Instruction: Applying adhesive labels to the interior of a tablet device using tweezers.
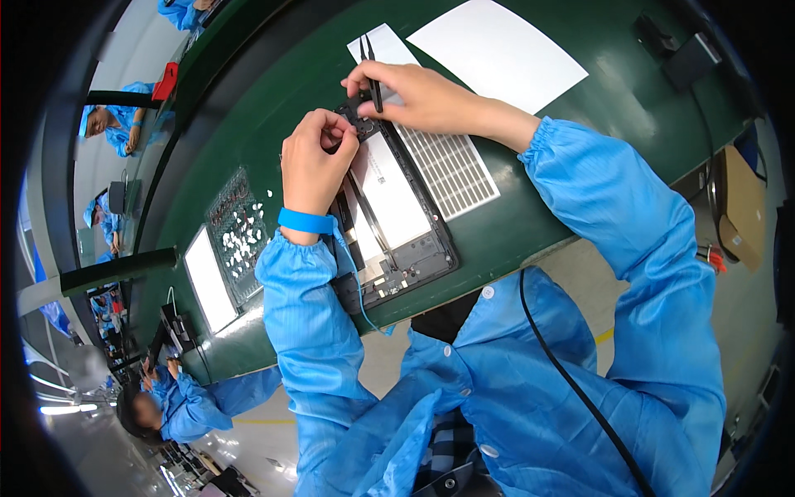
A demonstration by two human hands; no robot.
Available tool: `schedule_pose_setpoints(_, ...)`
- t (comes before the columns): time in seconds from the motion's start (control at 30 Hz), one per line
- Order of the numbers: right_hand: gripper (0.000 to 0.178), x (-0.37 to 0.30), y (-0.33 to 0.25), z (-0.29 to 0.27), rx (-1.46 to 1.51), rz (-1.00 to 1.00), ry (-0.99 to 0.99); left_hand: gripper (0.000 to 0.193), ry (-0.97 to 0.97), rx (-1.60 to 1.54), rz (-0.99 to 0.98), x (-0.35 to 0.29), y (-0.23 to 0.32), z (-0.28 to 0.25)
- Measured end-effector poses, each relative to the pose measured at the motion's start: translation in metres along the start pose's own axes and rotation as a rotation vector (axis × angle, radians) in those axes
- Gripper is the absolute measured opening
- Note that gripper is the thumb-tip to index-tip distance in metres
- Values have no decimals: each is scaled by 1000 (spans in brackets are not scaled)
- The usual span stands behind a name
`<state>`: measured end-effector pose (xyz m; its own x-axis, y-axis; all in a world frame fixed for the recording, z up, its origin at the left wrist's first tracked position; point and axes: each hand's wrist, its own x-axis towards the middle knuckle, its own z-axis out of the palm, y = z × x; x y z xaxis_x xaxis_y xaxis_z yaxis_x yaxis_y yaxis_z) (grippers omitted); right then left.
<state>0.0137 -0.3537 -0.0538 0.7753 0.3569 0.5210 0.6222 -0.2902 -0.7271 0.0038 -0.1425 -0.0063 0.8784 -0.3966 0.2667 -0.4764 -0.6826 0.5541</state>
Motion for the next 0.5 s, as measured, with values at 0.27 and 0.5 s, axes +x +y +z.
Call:
schedule_pose_setpoints(0.27,21,-5,-19,-62,283,119,326,18,-51,-53,446,-2,16,1)
schedule_pose_setpoints(0.5,32,-29,24,-92,299,566,3,29,-181,306,642,-5,21,21)
